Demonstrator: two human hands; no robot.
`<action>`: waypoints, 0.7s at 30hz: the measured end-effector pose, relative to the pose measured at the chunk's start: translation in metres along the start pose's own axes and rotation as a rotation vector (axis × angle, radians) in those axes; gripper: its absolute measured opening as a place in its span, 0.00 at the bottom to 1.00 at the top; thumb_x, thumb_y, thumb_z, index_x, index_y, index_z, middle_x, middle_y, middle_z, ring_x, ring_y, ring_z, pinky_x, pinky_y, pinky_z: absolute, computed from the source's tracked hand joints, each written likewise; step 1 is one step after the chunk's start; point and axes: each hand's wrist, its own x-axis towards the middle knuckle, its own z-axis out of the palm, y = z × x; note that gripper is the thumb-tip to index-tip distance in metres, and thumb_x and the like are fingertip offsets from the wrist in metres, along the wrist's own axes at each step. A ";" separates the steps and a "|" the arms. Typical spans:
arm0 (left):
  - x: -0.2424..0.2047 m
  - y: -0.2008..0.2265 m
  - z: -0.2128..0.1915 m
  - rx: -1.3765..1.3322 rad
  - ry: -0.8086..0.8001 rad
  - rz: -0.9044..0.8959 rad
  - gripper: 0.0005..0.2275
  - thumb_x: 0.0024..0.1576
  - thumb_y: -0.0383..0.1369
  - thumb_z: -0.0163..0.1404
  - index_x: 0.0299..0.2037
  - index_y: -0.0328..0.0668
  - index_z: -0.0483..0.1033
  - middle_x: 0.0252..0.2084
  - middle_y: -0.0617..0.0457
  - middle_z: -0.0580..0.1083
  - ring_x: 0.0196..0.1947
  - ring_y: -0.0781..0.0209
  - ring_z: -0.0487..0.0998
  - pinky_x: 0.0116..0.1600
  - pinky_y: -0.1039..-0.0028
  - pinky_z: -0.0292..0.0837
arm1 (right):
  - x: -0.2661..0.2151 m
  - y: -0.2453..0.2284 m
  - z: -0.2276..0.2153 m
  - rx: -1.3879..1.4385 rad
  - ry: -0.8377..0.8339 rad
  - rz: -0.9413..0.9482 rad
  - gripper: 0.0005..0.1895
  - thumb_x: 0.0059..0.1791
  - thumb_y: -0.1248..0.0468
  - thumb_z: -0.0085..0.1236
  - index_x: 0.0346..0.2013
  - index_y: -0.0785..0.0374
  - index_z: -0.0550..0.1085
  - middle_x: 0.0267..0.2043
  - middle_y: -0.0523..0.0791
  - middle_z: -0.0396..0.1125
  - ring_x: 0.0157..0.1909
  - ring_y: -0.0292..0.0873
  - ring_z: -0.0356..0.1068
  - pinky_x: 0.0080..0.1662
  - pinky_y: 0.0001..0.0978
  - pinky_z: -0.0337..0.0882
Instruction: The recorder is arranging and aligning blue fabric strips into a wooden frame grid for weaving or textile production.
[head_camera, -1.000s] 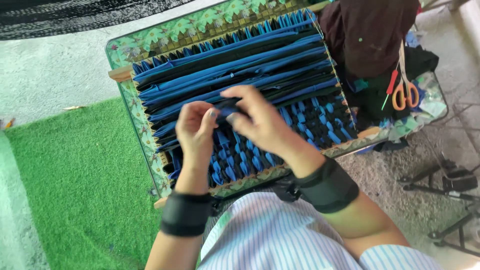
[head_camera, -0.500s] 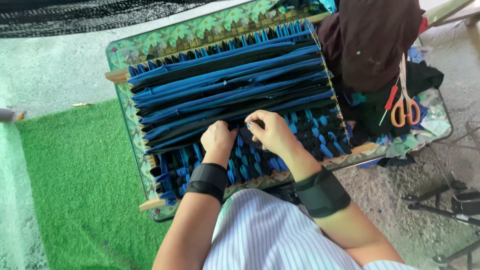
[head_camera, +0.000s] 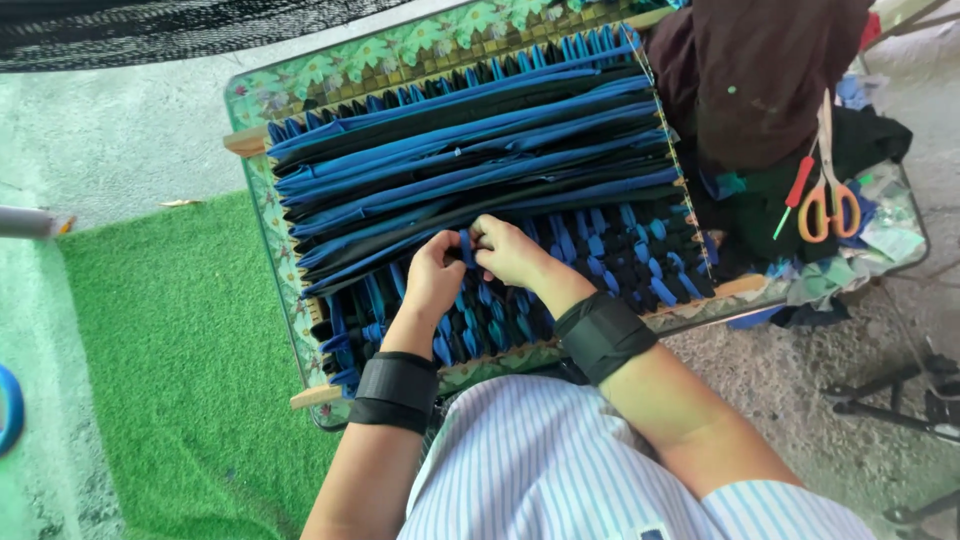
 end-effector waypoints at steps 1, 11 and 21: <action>-0.003 -0.001 0.003 0.060 0.027 0.143 0.11 0.53 0.22 0.53 0.46 0.38 0.76 0.32 0.54 0.74 0.30 0.67 0.72 0.34 0.74 0.67 | -0.001 0.003 0.000 0.005 -0.001 -0.073 0.11 0.48 0.72 0.51 0.46 0.67 0.71 0.33 0.47 0.72 0.26 0.38 0.70 0.25 0.30 0.67; -0.050 0.033 -0.034 0.365 0.222 0.206 0.09 0.55 0.25 0.54 0.46 0.41 0.78 0.32 0.52 0.77 0.29 0.67 0.75 0.35 0.74 0.70 | -0.021 -0.033 0.008 -0.553 0.315 -0.159 0.11 0.44 0.54 0.65 0.36 0.56 0.80 0.40 0.44 0.76 0.44 0.49 0.74 0.43 0.49 0.68; -0.085 -0.017 -0.152 -0.196 0.438 0.004 0.06 0.62 0.28 0.48 0.46 0.43 0.77 0.34 0.56 0.76 0.30 0.72 0.74 0.32 0.79 0.72 | -0.006 -0.016 0.003 -0.435 0.267 -0.143 0.12 0.45 0.53 0.63 0.38 0.56 0.80 0.39 0.42 0.77 0.45 0.45 0.76 0.45 0.41 0.73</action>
